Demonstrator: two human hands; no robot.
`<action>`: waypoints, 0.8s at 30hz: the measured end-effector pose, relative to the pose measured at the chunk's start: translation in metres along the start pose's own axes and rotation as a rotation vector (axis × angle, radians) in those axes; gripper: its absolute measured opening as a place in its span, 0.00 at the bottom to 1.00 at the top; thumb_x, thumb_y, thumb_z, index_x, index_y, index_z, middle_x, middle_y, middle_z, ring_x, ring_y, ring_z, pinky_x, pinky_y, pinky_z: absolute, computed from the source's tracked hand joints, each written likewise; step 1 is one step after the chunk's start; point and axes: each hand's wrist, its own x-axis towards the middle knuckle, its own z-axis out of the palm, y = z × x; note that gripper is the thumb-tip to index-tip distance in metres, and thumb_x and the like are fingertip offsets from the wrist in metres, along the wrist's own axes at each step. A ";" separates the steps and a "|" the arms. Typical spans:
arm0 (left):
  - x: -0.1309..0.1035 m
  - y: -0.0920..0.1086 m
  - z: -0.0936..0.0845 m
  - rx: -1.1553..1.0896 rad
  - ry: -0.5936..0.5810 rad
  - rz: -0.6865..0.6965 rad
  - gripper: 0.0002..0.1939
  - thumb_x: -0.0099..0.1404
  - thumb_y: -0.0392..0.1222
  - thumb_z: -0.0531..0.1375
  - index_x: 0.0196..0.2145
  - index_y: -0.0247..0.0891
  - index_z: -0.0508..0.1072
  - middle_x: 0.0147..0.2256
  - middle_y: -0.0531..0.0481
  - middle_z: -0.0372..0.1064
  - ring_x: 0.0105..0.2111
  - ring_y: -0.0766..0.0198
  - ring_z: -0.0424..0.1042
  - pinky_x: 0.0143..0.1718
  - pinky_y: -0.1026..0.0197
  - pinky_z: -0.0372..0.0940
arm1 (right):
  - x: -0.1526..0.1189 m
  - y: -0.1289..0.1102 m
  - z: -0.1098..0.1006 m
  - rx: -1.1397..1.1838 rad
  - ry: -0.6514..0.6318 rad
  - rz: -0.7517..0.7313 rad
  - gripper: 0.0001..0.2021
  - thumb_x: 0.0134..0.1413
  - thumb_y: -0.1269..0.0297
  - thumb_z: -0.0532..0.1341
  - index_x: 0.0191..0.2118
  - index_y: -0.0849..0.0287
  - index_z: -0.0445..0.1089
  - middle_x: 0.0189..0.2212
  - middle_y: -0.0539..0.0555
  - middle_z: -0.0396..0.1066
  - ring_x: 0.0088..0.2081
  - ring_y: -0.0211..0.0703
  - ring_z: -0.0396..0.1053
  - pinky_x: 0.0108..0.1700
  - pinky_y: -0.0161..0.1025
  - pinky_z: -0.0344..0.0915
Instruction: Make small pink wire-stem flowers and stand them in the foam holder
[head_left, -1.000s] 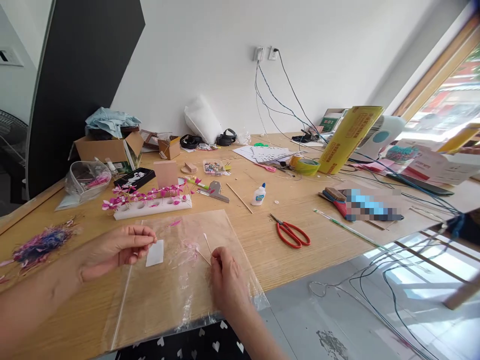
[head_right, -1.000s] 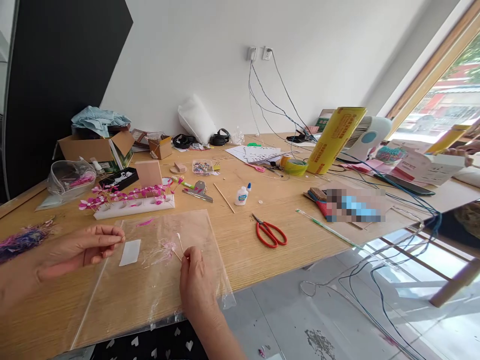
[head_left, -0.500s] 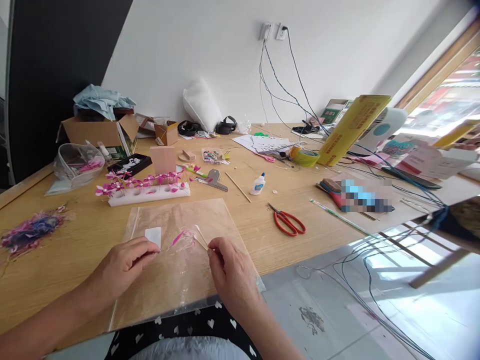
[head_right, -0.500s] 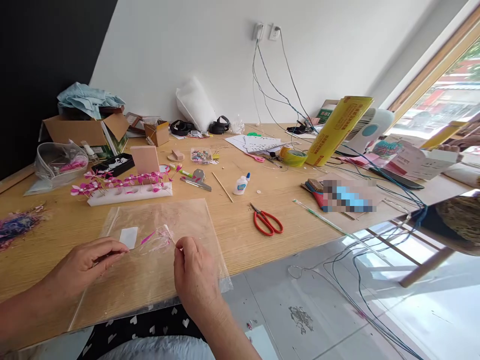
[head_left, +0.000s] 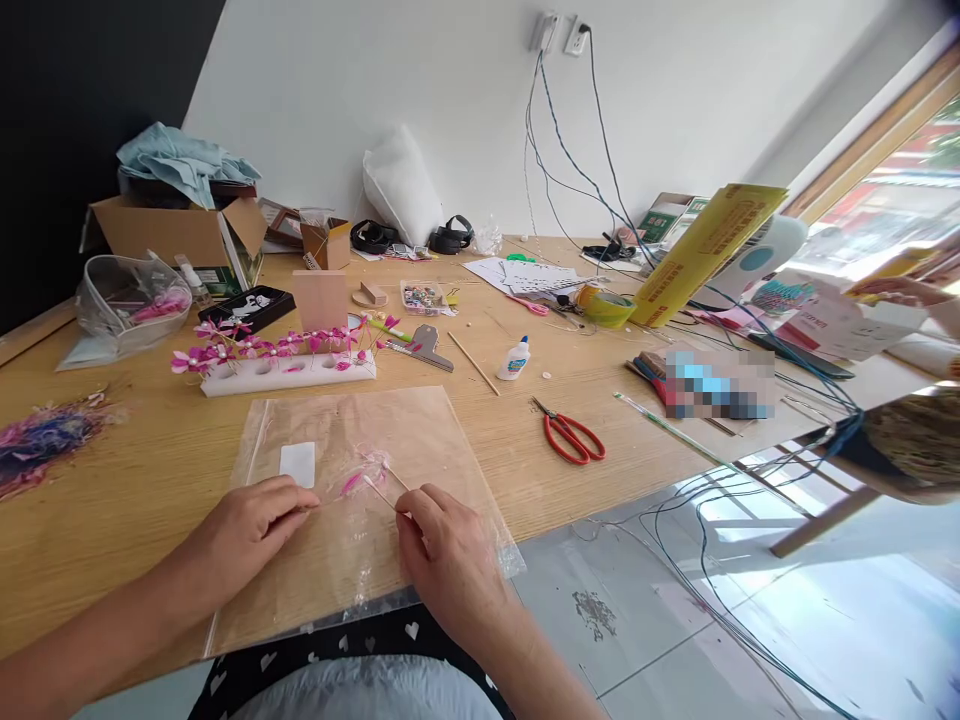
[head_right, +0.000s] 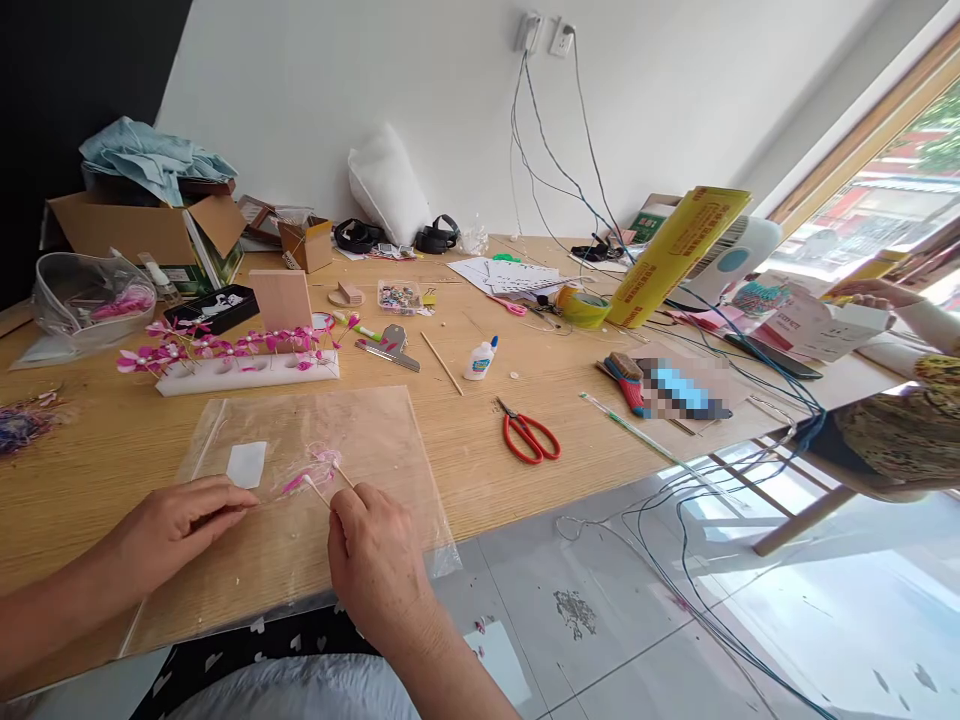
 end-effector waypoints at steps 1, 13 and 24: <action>0.001 0.001 -0.001 -0.106 -0.015 -0.095 0.09 0.58 0.43 0.54 0.32 0.43 0.75 0.26 0.52 0.69 0.27 0.62 0.67 0.28 0.63 0.62 | 0.001 0.000 0.000 0.003 -0.008 0.002 0.10 0.53 0.74 0.50 0.27 0.59 0.64 0.23 0.50 0.64 0.24 0.36 0.62 0.26 0.32 0.53; -0.008 0.006 -0.002 -1.334 -0.032 -0.697 0.10 0.48 0.33 0.67 0.32 0.34 0.75 0.24 0.54 0.62 0.20 0.76 0.59 0.16 0.77 0.55 | 0.002 -0.008 -0.010 0.137 0.081 -0.012 0.09 0.54 0.73 0.49 0.28 0.59 0.63 0.21 0.49 0.62 0.23 0.35 0.59 0.26 0.31 0.54; -0.008 0.020 0.007 -0.941 -0.075 -0.526 0.11 0.55 0.46 0.61 0.36 0.41 0.69 0.21 0.58 0.59 0.21 0.71 0.55 0.20 0.71 0.52 | -0.001 -0.011 -0.006 0.031 0.023 -0.030 0.10 0.52 0.76 0.49 0.24 0.59 0.61 0.20 0.49 0.60 0.22 0.35 0.57 0.25 0.32 0.49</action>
